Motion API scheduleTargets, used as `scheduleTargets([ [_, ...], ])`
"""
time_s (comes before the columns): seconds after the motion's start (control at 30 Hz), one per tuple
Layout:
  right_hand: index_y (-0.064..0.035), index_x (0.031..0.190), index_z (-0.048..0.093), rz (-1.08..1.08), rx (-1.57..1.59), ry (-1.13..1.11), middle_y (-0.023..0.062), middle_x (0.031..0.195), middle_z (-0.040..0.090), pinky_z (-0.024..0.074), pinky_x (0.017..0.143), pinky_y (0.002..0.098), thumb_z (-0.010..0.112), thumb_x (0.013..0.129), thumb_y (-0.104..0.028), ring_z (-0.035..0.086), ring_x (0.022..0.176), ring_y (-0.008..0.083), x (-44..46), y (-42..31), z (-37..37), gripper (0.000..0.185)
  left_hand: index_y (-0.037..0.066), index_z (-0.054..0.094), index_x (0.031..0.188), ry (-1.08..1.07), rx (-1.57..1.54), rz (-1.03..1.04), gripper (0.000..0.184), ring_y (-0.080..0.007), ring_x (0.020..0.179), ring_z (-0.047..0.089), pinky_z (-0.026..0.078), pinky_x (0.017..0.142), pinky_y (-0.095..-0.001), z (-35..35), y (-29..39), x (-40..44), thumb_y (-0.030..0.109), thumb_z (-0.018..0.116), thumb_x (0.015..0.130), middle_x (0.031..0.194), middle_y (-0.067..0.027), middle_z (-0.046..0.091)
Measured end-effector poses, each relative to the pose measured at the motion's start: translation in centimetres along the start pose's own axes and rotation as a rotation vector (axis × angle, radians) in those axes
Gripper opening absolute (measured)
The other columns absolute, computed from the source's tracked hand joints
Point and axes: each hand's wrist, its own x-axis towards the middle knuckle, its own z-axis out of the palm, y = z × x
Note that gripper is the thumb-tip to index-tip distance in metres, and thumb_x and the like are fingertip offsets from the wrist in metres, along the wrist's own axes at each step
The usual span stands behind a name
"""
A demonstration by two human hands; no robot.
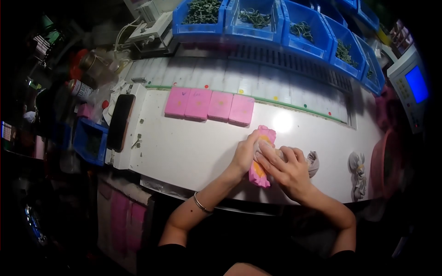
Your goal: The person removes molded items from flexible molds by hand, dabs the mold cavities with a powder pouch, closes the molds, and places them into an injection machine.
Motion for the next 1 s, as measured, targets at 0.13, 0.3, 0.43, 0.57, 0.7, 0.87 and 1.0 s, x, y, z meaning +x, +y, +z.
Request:
scheduleTargets([
  [0.13, -0.0138, 0.117, 0.06, 0.023, 0.004, 0.075, 0.0022, 0.128, 0.053, 0.0398, 0.082, 0.0347, 0.055, 0.075, -0.012, 0.052, 0.087, 0.0223, 0.0, 0.0, -0.2, 0.042, -0.003, 0.059, 0.1, -0.012, 0.035, 0.025, 0.05, -0.0179, 0.082, 0.063, 0.052, 0.073, -0.0272, 0.1, 0.3, -0.2, 0.037, 0.03, 0.097, 0.092, -0.0131, 0.064],
  [0.3, -0.0136, 0.117, 0.06, 0.05, 0.036, 0.017, 0.0018, 0.127, 0.054, 0.0398, 0.081, 0.0342, 0.057, 0.072, -0.013, 0.052, 0.086, 0.0223, -0.1, 0.0, 0.0, 0.044, -0.003, 0.059, 0.1, 0.037, 0.241, 0.176, 0.048, -0.0187, 0.077, 0.064, 0.053, 0.068, -0.0279, -0.1, -0.9, 0.6, 0.035, 0.03, 0.097, 0.088, -0.014, 0.064],
  [0.43, -0.0128, 0.118, 0.059, 0.081, 0.031, 0.045, 0.002, 0.127, 0.054, 0.0397, 0.08, 0.0334, 0.057, 0.071, -0.012, 0.052, 0.086, 0.0222, 0.1, 0.5, 0.0, 0.047, -0.004, 0.058, 0.098, 0.027, 0.057, -0.056, 0.049, -0.0215, 0.065, 0.064, 0.054, 0.06, -0.0305, 1.7, 2.2, -1.7, 0.035, 0.028, 0.097, 0.079, -0.0151, 0.063],
  [0.57, -0.0123, 0.119, 0.058, 0.093, 0.091, -0.037, 0.0028, 0.127, 0.054, 0.0396, 0.08, 0.0329, 0.059, 0.071, -0.013, 0.053, 0.085, 0.0223, 0.3, 0.9, -0.5, 0.049, -0.006, 0.057, 0.093, -0.031, 0.053, -0.027, 0.051, -0.0237, 0.051, 0.061, 0.052, 0.049, -0.0313, 1.7, 1.6, -1.5, 0.036, 0.027, 0.097, 0.069, -0.0159, 0.062],
  [0.7, -0.0111, 0.12, 0.058, 0.162, 0.129, 0.055, 0.004, 0.128, 0.054, 0.0396, 0.079, 0.0326, 0.062, 0.07, -0.013, 0.053, 0.085, 0.0226, 0.2, 0.9, -0.1, 0.05, -0.005, 0.057, 0.088, -0.081, 0.025, 0.035, 0.051, -0.0234, 0.049, 0.06, 0.05, 0.046, -0.0297, 1.6, 1.9, -1.5, 0.035, 0.027, 0.097, 0.068, -0.016, 0.061],
  [0.87, -0.008, 0.12, 0.056, 0.232, 0.377, 0.053, 0.0068, 0.129, 0.052, 0.0397, 0.079, 0.0335, 0.059, 0.062, 0.003, 0.053, 0.085, 0.0235, 0.2, 1.1, -1.1, 0.06, -0.006, 0.058, 0.089, 0.002, 0.178, 0.201, 0.055, -0.021, 0.054, 0.06, 0.05, 0.05, -0.0293, 2.0, 1.3, -1.9, 0.038, 0.027, 0.098, 0.069, -0.0148, 0.062],
  [1.0, -0.0066, 0.122, 0.054, 0.382, 0.569, 0.046, 0.0087, 0.131, 0.051, 0.0393, 0.079, 0.0338, 0.055, 0.056, 0.01, 0.053, 0.084, 0.0238, -0.9, -0.2, -2.6, 0.068, -0.006, 0.059, 0.094, 0.172, 0.265, 0.558, 0.057, -0.017, 0.059, 0.06, 0.05, 0.055, -0.0272, 2.2, 2.2, -2.1, 0.041, 0.027, 0.1, 0.078, -0.0134, 0.064],
])
